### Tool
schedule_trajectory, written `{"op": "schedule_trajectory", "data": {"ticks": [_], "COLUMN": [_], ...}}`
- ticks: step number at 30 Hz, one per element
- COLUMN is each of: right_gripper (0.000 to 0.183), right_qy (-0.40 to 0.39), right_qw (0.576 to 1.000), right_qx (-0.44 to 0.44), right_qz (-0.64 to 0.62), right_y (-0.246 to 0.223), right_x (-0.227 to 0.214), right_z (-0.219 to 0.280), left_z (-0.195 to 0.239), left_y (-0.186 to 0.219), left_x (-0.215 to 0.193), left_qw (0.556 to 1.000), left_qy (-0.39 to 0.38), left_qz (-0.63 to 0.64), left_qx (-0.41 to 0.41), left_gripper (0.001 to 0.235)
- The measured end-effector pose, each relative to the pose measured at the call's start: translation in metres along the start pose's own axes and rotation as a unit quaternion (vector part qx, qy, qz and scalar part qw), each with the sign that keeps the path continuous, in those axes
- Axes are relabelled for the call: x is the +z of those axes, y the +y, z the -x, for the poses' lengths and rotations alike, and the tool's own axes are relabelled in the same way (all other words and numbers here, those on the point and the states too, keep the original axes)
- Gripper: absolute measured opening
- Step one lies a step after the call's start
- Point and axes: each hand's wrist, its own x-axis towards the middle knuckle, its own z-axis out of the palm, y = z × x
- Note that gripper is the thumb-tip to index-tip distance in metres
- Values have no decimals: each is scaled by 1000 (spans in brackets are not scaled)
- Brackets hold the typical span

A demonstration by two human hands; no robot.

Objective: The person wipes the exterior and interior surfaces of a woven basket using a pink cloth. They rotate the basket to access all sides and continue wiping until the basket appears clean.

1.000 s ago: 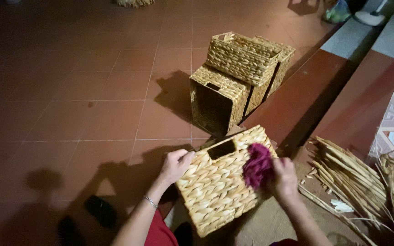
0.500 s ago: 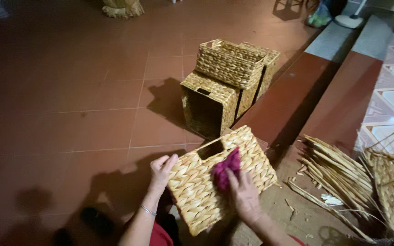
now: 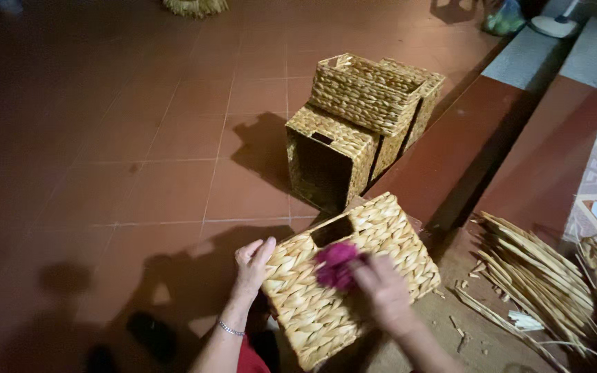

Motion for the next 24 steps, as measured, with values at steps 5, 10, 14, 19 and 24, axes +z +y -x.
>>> {"op": "schedule_trajectory", "data": {"ticks": [5, 10, 14, 19, 24], "right_gripper": [37, 56, 52, 57, 64], "right_qy": [16, -58, -83, -7, -186], "right_qw": [965, 957, 978, 989, 969], "right_qx": [216, 220, 124, -122, -163], "right_qz": [149, 182, 143, -79, -21], "right_y": [64, 40, 6, -81, -87], "right_x": [-14, -4, -6, -5, -15], "right_z": [0, 6, 13, 16, 11], "left_z": [-6, -4, -8, -2, 2], "left_y": [-12, -16, -3, 6, -15], "left_x": [3, 1, 2, 5, 1], "left_qw": [1000, 998, 997, 989, 995], "left_qy": [-4, 17, 34, 41, 34], "left_qz": [27, 66, 64, 110, 97], "left_qx": [0, -6, -20, -91, 2], "left_gripper": [43, 46, 44, 35, 46]}}
